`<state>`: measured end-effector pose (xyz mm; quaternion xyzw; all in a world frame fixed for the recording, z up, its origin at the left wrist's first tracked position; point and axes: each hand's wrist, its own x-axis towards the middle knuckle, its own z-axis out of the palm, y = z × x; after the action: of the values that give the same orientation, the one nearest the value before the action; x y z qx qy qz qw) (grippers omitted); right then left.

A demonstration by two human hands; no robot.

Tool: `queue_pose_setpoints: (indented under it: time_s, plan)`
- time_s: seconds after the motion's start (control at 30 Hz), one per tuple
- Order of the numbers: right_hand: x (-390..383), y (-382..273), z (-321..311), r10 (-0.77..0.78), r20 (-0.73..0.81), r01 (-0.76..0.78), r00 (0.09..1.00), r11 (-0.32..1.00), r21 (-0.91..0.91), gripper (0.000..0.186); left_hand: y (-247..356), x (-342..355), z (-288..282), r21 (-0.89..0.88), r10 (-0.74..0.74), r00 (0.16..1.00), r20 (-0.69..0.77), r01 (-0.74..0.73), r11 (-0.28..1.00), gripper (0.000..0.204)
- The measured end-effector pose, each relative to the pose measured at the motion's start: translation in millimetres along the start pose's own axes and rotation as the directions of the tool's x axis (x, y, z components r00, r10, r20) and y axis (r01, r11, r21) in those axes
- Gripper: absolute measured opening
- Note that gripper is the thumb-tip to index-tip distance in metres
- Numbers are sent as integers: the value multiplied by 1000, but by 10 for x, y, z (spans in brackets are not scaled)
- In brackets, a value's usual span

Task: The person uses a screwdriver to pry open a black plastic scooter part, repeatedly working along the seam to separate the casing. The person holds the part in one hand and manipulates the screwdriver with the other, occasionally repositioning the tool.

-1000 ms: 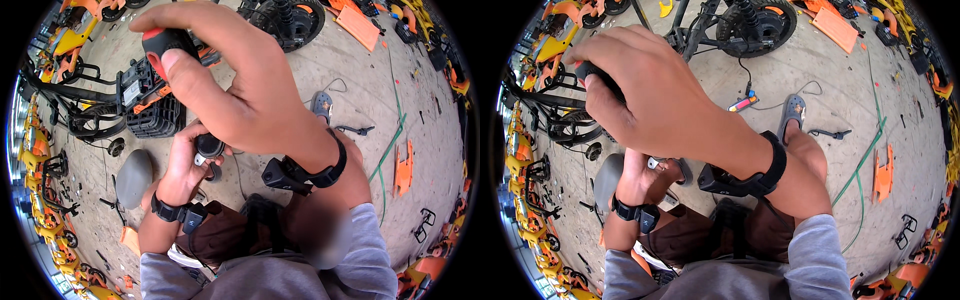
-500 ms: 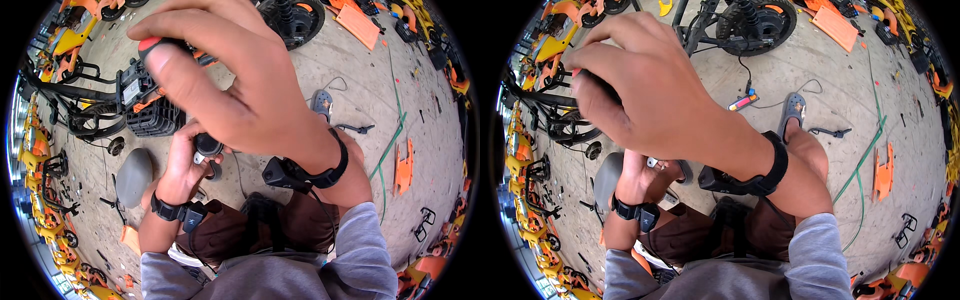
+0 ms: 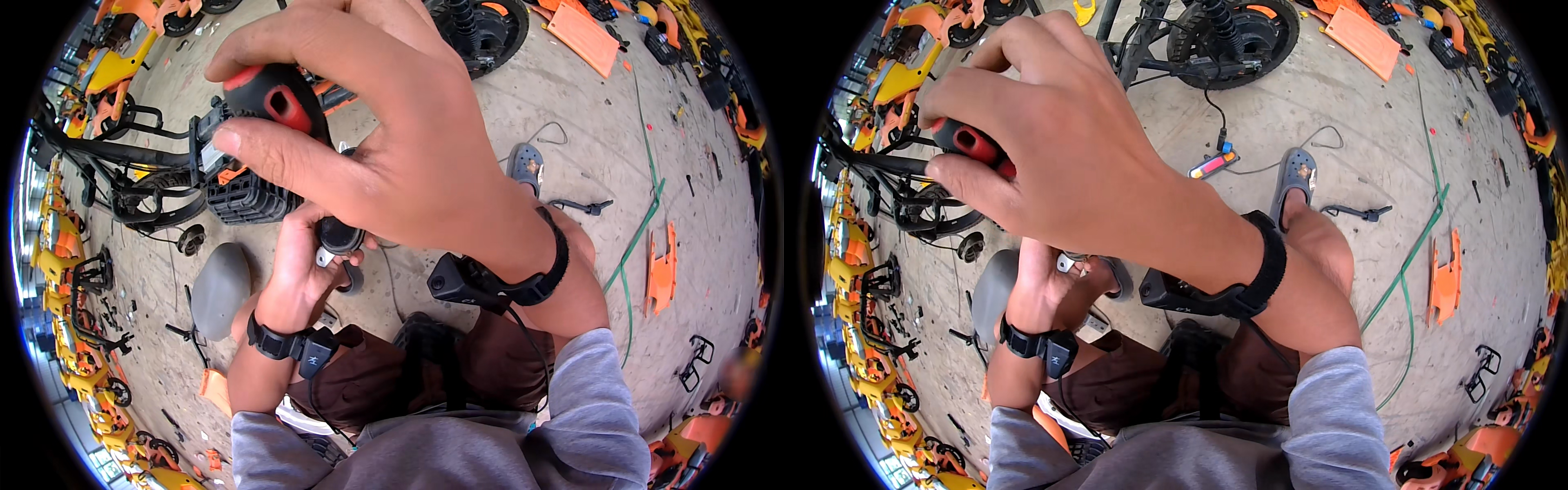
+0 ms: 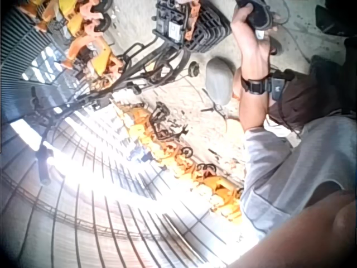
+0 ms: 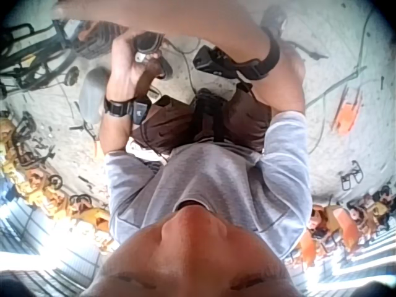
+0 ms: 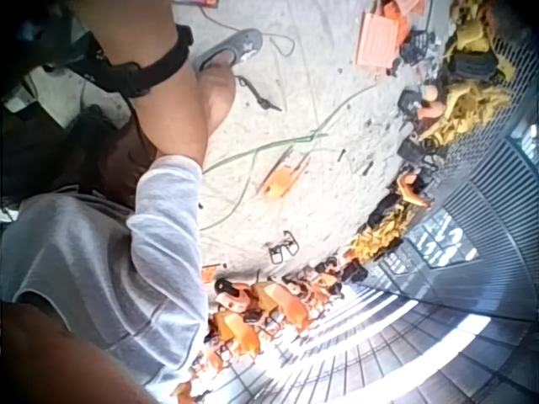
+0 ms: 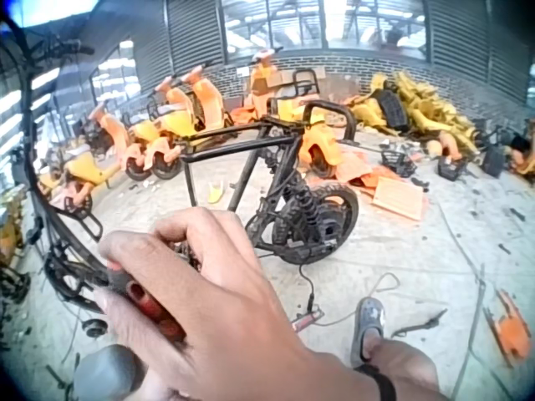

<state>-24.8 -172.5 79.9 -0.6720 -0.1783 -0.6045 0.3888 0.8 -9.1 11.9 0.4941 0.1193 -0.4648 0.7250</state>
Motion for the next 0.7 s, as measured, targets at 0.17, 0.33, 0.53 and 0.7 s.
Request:
queue_pose_setpoints:
  time_s: [0.17,0.33,0.53,0.7]
  plan:
    - [1,75,105,-11,-51,16,999,995,103,21,-63,48,-125,-16,31,999,37,-31,999,29]
    - [-3,36,61,-20,-46,22,999,998,60,19,-6,-4,14,1,18,996,-84,-18,1000,29]
    - [-11,-38,22,-55,91,49,994,996,70,18,3,-21,15,96,39,997,-71,-32,995,26]
    - [-47,4,105,17,-6,-16,1000,991,132,19,-16,-20,-48,214,70,995,-68,-53,975,24]
